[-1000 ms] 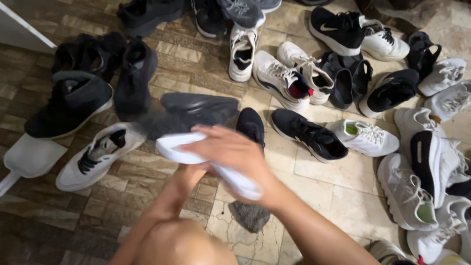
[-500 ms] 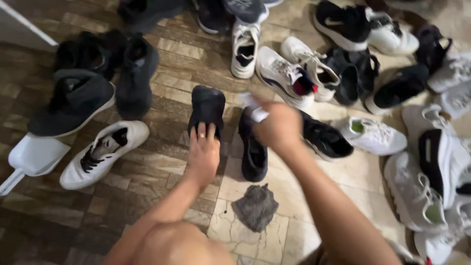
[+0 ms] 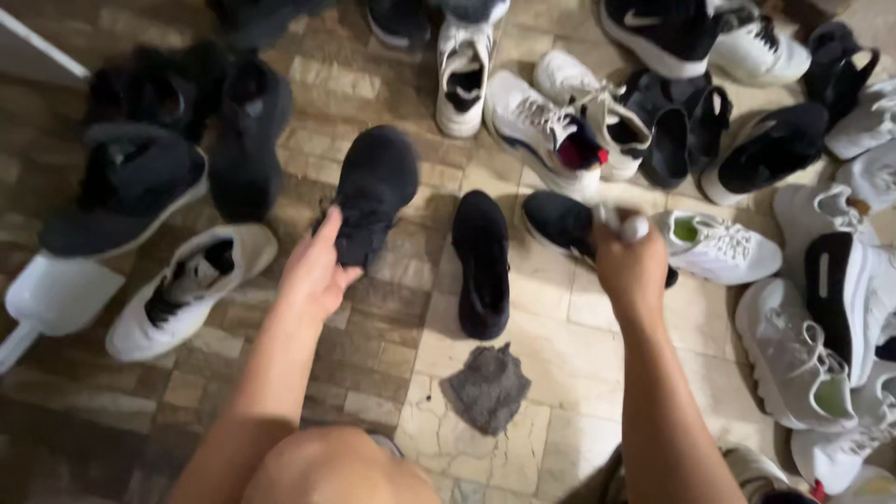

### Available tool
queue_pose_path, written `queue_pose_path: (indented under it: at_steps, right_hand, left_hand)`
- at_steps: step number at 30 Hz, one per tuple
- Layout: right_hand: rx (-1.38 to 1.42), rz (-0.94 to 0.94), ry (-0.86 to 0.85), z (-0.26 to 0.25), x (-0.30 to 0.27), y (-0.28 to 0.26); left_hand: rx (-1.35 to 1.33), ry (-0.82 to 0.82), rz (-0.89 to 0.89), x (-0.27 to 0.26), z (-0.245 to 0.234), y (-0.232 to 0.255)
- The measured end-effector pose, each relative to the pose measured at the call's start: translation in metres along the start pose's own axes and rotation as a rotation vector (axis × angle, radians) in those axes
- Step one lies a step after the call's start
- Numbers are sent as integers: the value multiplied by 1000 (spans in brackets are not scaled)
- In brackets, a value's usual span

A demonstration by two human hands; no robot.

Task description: The person cleans several pairs of shoes using a brush and a cloth, then places them on a wooden shoe rack. The person picks up shoes from the floor, brushes them, wipes them, and arranges them on the shelves.

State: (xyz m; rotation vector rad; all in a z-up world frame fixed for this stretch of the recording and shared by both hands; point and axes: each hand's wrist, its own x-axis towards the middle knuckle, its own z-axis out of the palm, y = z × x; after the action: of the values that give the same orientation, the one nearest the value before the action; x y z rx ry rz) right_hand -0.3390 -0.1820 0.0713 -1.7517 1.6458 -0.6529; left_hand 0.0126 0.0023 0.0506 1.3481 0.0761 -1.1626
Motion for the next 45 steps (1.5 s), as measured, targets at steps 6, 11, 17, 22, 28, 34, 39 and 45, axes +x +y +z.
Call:
queue_pose_path:
  at_steps: [6, 11, 17, 22, 28, 34, 39, 45]
  right_hand:
    - [-498, -161, 237, 82, -81, 75]
    - [-533, 12, 12, 101, -144, 126]
    - [-481, -113, 136, 77, -127, 128]
    - [93, -110, 86, 86, -114, 79]
    - [-11, 5, -276, 128, -106, 35]
    - [-37, 51, -360, 151, -141, 2]
    - [58, 60, -286, 147, -143, -9]
    - [36, 14, -414, 146, -117, -11]
  left_hand:
    - [-233, -127, -220, 16, 15, -51]
    - [191, 25, -305, -9, 39, -43]
    - [1360, 157, 529, -38, 9, -33]
    - [1644, 70, 993, -26, -13, -43]
    - [1570, -108, 1037, -19, -10, -83]
    - [1478, -114, 628, -17, -10, -101]
    - [1684, -50, 855, -27, -1, -103]
    - [1672, 39, 844, -38, 25, -101]
